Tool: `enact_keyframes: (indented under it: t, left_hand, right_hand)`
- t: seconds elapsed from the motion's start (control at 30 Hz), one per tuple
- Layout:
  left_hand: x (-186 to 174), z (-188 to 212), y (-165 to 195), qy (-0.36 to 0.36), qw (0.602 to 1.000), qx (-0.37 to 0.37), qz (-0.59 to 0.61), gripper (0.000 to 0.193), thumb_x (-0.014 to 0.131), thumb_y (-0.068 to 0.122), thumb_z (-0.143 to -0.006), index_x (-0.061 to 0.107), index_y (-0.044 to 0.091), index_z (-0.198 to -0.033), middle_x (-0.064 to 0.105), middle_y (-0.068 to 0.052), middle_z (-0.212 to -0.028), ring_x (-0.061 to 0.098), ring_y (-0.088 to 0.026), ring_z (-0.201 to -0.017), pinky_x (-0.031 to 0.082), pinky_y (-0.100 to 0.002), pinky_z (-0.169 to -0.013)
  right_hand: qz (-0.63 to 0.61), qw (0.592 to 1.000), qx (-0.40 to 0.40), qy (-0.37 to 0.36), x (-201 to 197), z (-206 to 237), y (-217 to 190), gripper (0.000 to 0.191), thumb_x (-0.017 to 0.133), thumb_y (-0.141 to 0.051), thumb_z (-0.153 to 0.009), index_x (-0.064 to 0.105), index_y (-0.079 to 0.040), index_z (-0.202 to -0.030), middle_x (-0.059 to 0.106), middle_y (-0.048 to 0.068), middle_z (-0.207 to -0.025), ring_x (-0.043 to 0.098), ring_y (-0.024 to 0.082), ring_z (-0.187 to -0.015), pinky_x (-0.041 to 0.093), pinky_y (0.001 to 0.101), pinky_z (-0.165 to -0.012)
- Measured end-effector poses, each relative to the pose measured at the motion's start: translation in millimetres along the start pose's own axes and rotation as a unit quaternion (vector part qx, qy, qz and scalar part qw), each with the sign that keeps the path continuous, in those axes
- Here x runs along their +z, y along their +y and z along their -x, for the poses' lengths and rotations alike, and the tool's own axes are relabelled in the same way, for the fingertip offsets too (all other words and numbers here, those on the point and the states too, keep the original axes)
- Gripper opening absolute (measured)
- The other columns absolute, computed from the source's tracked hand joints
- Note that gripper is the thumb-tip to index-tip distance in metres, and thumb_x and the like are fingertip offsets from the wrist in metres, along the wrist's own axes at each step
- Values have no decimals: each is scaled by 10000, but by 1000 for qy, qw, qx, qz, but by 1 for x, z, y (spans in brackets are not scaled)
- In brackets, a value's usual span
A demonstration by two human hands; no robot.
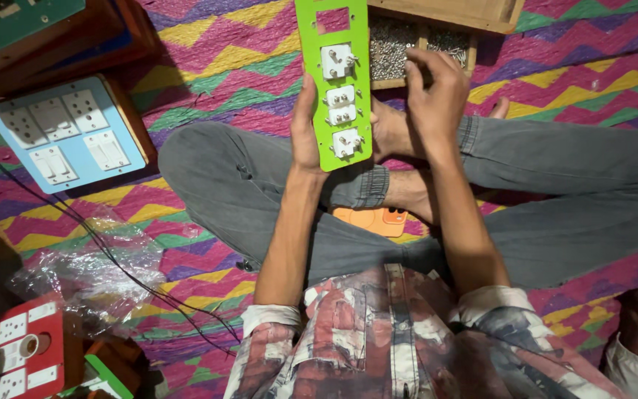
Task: The person sits cross-legged on a floor mat and assembles electrical switch and socket plates, fitting white switch and socket modules into a green plastic faceplate frame. They take small screws from a wooden compartment box, position the modules, and press them into place, working on the plate held in their lap.
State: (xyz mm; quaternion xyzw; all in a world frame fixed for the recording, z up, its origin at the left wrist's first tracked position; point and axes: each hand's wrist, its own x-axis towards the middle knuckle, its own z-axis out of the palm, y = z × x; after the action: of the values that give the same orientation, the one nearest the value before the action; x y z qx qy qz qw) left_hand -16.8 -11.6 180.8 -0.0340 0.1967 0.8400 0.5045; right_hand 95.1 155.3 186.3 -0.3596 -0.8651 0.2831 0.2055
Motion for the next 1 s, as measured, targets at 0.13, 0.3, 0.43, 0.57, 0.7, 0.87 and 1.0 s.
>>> enact_keyframes:
  t: [0.13, 0.3, 0.43, 0.57, 0.7, 0.87, 1.0]
  left_hand:
    - [3, 2, 0, -21, 1000, 8, -5, 667, 434, 539, -1104, 470, -7, -1486, 699, -169, -1165, 740, -254, -887, 647, -387, -763]
    - [3, 1, 2, -20, 1000, 0, 12, 652, 433, 528, -1098, 490, -2, -1474, 707, -166, -1157, 740, -249, -876, 643, -379, -754]
    - [0, 1, 3, -13, 1000, 4, 4, 635, 431, 533, -1108, 499, -2, -1443, 706, -163, -1140, 746, -266, -872, 642, -387, -749]
    - [3, 2, 2, 2, 1000, 1, -14, 637, 427, 537, -1095, 488, 12, -1451, 702, -164, -1161, 744, -258, -868, 652, -399, -761]
    - [10, 4, 2, 11, 999, 17, -36, 611, 440, 512, -1099, 466, 32, -1477, 686, -156, -1185, 740, -249, -898, 660, -422, -773]
    - [9, 7, 2, 5, 1000, 25, -17, 547, 431, 459, -1110, 450, 65, -1489, 679, -128, -1216, 735, -228, -920, 658, -425, -767]
    - [3, 9, 1, 4, 999, 25, -21, 540, 423, 451, -1116, 470, 46, -1470, 685, -136, -1196, 740, -229, -911, 660, -416, -755]
  right_hand:
    - [79, 986, -141, -40, 16, -13, -4, 336, 733, -78, -977, 687, 27, -1294, 679, 215, -1315, 619, 376, -1205, 488, 453, -1048]
    - [115, 973, -148, -132, 37, -29, -27, 351, 637, 21, -1060, 540, 82, -1392, 598, 222, -1273, 578, 390, -1200, 467, 475, -1095]
    - [146, 967, -142, -151, 35, -33, -37, 530, 614, 120, -806, 552, 72, -1331, 583, 199, -1172, 559, 399, -1112, 484, 491, -976]
    - [148, 964, -171, -139, 23, -37, -41, 548, 655, 84, -742, 589, 31, -1283, 584, 201, -1188, 558, 404, -1121, 497, 472, -932]
    - [130, 964, -202, -113, 14, -35, -40, 415, 667, 90, -894, 647, 18, -1302, 614, 173, -1216, 589, 355, -1108, 517, 417, -917]
    - [114, 974, -173, -95, 14, -28, -41, 373, 654, 138, -834, 754, 2, -1166, 647, 148, -1033, 616, 341, -1002, 529, 425, -876]
    - [108, 977, -172, -69, 14, -28, -40, 407, 682, 148, -650, 777, 16, -1023, 673, 164, -934, 641, 358, -914, 553, 424, -809]
